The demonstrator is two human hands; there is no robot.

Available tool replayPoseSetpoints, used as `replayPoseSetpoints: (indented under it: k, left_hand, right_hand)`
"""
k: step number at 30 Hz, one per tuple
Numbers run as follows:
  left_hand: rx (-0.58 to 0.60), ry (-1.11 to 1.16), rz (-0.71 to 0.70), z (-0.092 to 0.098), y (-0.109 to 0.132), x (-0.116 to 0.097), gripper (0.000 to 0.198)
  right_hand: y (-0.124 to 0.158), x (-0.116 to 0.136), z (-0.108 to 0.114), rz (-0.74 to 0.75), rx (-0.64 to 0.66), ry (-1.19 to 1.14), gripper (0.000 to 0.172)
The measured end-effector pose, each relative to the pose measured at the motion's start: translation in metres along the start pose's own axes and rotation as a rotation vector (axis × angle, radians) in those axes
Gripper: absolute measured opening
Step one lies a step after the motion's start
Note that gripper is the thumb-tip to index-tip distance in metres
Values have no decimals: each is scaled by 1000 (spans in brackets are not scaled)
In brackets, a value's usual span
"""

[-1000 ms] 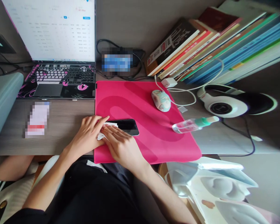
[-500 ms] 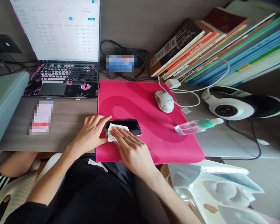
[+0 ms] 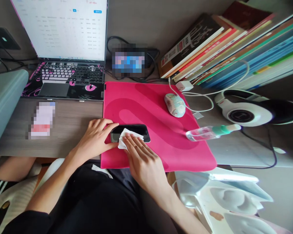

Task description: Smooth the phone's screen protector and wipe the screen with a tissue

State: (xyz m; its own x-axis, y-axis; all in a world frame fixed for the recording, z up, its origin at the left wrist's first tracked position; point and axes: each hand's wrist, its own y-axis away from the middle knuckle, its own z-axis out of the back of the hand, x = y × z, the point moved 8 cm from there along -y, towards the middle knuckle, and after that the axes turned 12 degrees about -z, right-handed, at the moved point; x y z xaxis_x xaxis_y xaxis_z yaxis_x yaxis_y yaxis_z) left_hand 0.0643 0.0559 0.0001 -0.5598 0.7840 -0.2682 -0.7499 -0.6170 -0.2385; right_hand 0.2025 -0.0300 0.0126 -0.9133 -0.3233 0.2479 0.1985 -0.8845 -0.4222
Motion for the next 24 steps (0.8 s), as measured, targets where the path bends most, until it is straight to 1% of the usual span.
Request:
replayPoseSetpoints:
  k: [2, 4, 9, 11, 13, 18, 20, 22, 24]
  left_hand:
    - [-6, 3, -7, 0, 0, -1, 62]
    - [-15, 9, -14, 1, -1, -2, 61]
    - [-13, 29, -2, 2, -1, 0, 61]
    - [-8, 36, 10, 1, -1, 1, 62]
    - [-9, 36, 19, 1, -1, 1, 63]
    - [-26, 18, 9, 1, -1, 0, 62]
    - [-28, 17, 0, 0, -1, -1, 62]
    - [-27, 22, -5, 0, -1, 0, 63]
    - [-28, 26, -9, 0, -1, 0, 64]
  right_hand:
    - [2, 1, 4, -8, -13, 10, 40]
    - [-4, -1, 4, -17, -30, 21, 37]
    - [-31, -13, -7, -38, -84, 64, 34]
    - [-35, -15, -10, -46, -98, 67, 34]
    - [-30, -13, -11, -48, -106, 79, 35]
    - [1, -2, -2, -51, -79, 127, 45]
    - [9, 0, 3, -40, -72, 118, 46]
    - [8, -2, 6, -39, -72, 97, 43]
    - [1, -6, 5, -45, -81, 80, 37]
